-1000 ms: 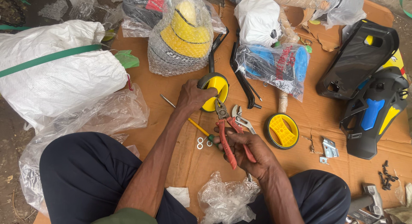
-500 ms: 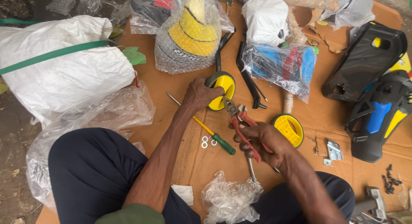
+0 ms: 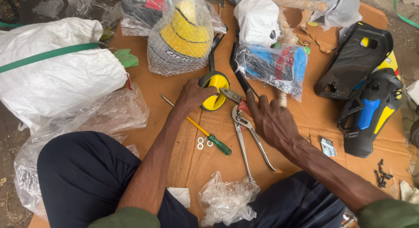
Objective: The person assembles a wheel onto a metal axle bracket. They use a screwdriver to tighten a handle, then unpack a wheel and axle. Using pliers and a wrench, they secure the wheel to the bracket with a bolt and washer.
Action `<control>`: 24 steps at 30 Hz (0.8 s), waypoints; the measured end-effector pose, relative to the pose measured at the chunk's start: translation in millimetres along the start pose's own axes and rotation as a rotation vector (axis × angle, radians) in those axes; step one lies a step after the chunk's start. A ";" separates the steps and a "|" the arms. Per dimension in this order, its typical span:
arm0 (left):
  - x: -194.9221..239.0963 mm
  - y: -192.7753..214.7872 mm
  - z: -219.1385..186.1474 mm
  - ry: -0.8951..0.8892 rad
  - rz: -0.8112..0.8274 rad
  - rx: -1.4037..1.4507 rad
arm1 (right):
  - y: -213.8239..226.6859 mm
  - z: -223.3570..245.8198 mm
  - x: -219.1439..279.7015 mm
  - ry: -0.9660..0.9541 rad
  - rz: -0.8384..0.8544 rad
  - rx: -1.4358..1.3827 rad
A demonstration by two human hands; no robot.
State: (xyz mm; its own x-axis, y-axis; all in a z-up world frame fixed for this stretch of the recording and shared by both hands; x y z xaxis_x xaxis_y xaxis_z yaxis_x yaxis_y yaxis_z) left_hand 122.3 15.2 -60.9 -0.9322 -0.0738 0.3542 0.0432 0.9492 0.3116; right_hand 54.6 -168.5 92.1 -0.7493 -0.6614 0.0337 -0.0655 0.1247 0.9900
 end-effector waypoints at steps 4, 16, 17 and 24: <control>8.9 -3.4 -3.5 -0.032 0.062 0.161 | -13.2 -34.0 17.8 -0.358 -0.051 -0.397; 51.6 -11.5 -57.4 -0.202 0.283 0.394 | -59.1 50.9 94.6 -0.908 0.333 -2.029; 57.0 -13.5 -62.9 -0.240 0.289 0.380 | -53.1 50.9 95.1 -0.877 0.310 -2.032; 70.0 -13.3 -87.0 -0.337 0.306 0.472 | -40.8 46.3 98.0 -0.925 0.257 -2.055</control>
State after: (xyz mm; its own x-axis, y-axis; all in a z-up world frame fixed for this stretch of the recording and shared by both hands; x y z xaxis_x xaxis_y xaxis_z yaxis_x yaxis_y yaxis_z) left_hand 87.8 -29.2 36.5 -0.9677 0.2477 0.0461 0.2334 0.9502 -0.2065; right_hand -46.7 -204.2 48.7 -0.6692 -0.2738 0.6908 0.1420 -0.9596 -0.2428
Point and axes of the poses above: each hand's wrist, its own x-axis away from the middle knuckle, its own y-axis out of the back of the hand, z = x × y, the point moved 10 cm from there along -x, towards the middle knuckle, and after that the axes turned 6 degrees about y, right-handed, at the moved point
